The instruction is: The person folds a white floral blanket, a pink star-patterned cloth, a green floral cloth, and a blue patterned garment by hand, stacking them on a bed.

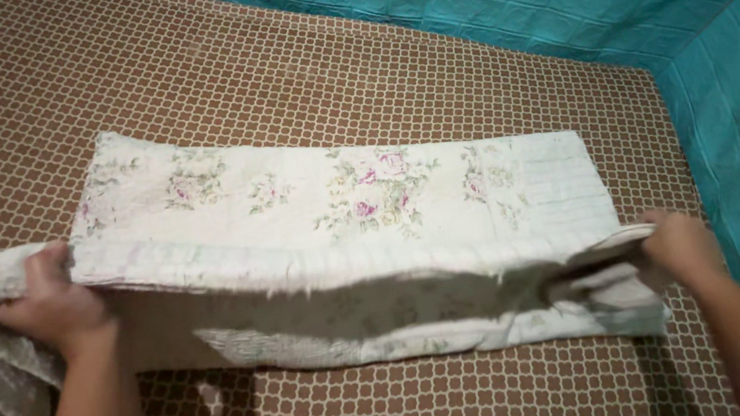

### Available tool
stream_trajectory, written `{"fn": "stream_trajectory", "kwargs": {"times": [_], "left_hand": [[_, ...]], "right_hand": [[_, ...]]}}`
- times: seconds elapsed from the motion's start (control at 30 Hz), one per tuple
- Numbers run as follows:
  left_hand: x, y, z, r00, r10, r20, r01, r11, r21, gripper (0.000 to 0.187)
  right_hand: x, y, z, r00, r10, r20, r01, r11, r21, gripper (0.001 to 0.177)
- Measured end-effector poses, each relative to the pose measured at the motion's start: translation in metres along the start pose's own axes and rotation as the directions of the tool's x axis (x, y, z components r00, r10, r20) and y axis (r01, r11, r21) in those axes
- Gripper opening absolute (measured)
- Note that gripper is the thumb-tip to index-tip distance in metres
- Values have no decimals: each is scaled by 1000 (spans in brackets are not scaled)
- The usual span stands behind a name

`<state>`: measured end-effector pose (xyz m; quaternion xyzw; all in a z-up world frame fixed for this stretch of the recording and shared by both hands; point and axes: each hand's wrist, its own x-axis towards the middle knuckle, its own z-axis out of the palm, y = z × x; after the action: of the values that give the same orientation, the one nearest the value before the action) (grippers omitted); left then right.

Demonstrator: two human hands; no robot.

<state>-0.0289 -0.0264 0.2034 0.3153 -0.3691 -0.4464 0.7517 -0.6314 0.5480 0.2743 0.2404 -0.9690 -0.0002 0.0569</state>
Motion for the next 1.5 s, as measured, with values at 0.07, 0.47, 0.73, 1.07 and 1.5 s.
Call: {"fn": "stream_trajectory", "kwargs": {"times": [0.07,0.47,0.73,1.07,1.5], "left_hand": [[5,-3,10,1000,-21,7,20,990,143,10],[75,-99,79,867,-460,191,-51,300,953,37],[57,-150,90,939,-344,-12,134,332,934,43],[33,-136,114,667,-704,244,-239,108,965,46],[45,-163,-58,872,-202,447,-484,-211,849,41]], "right_hand": [[19,11,1,991,-89,-103,88,996,-21,34],[153,-115,44,977,-213,21,198,865,-461,27],[145,-130,50,962,-270,39,260,864,-431,32],[145,-186,142,967,-256,14,256,960,-110,73],[-77,-434,160,600,-728,333,662,685,303,68]]}}
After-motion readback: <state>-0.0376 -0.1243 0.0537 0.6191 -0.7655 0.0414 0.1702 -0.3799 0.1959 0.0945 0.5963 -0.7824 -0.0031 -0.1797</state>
